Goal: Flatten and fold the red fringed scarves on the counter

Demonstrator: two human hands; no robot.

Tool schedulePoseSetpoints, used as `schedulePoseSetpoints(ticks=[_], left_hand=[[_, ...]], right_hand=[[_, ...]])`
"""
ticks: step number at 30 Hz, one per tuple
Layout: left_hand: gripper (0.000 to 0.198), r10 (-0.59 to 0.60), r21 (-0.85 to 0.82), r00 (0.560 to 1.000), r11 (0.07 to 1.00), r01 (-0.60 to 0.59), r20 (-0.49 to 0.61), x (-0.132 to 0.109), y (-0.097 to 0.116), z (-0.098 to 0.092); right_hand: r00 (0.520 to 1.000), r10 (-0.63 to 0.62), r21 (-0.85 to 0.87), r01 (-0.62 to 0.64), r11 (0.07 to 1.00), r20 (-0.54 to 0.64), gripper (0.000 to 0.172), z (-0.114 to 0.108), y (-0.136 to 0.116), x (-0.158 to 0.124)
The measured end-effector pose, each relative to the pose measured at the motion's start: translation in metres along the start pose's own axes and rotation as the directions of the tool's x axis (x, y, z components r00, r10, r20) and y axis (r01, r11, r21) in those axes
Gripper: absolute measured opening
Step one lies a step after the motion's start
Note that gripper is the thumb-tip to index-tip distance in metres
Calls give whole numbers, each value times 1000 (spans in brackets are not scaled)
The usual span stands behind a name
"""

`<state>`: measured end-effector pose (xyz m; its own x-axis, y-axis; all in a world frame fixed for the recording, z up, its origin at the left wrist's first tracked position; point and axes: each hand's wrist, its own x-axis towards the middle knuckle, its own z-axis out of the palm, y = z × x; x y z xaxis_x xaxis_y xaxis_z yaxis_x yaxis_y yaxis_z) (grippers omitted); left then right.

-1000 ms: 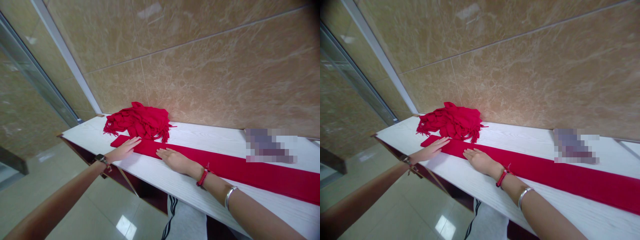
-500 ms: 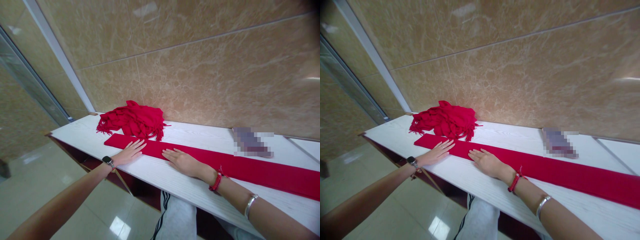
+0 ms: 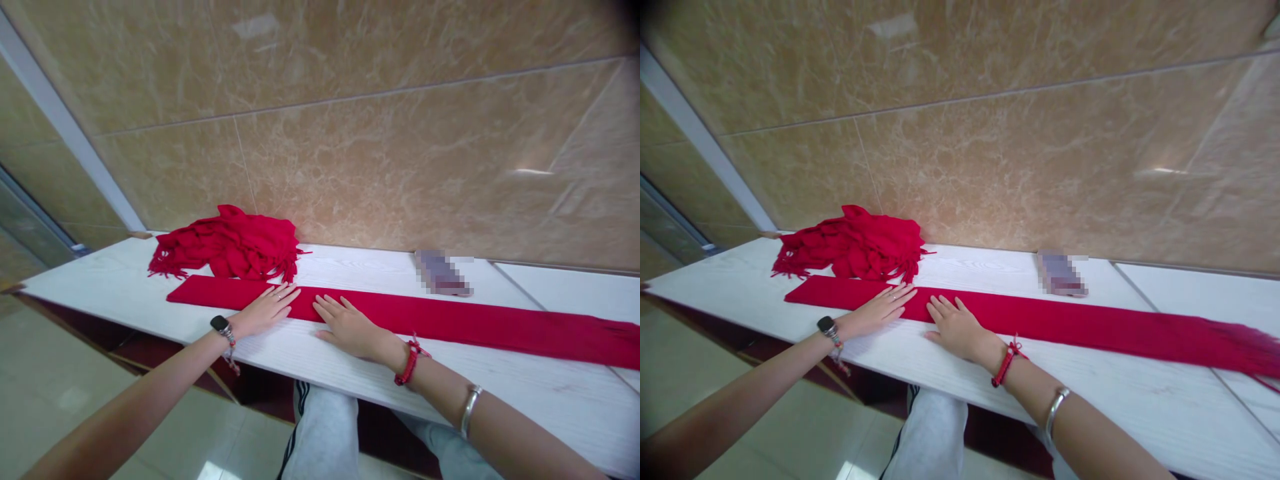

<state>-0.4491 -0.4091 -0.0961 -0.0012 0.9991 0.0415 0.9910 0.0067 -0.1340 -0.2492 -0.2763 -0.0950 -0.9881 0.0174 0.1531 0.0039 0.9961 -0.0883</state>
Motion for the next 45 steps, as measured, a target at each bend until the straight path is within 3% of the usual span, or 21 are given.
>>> schedulePoseSetpoints(ticks=[5, 9, 16, 20, 25, 29, 32, 36, 39, 45], left_hand=[[45, 41, -11, 999, 999, -41, -11, -4, -7, 0], [42, 99, -23, 989, 994, -102, -106, 1, -3, -9], [27, 294, 63, 938, 956, -287, -181, 31, 9, -19], [24, 431, 156, 879, 901, -406, -205, 49, 14, -19], [28, 554, 180, 802, 832, -525, -224, 60, 17, -24], [26, 613, 172, 762, 790, -589, -207, 61, 15, -25], [26, 627, 183, 754, 779, -599, -196, 59, 13, -25], [24, 598, 152, 775, 801, -578, -205, 54, 11, -24], [23, 570, 109, 793, 821, -561, -216, 50, 9, -25], [22, 585, 134, 786, 811, -569, -200, 45, 11, -28]], right_hand=[[1000, 5, -58, -5, 998, 15, 47, -13, 6, -16], [1000, 14, -99, -17, 995, -27, 30, -21, 17, -15], [992, -125, -129, 123, 984, -10, 23, -24, 29, -25], [982, -171, -122, 161, 979, -76, 21, -21, 37, -33], [916, -286, -104, 267, 958, -282, 24, -12, 52, -39], [864, -345, -148, 312, 939, -367, 26, -8, 55, -41], [833, -355, -154, 320, 935, -425, 23, -9, 54, -41], [800, -365, -137, 343, 929, -476, 21, -12, 54, -43], [793, -405, -171, 368, 914, -456, 22, -15, 54, -44], [806, -538, -349, 445, 825, -245, 26, -22, 52, -43]])
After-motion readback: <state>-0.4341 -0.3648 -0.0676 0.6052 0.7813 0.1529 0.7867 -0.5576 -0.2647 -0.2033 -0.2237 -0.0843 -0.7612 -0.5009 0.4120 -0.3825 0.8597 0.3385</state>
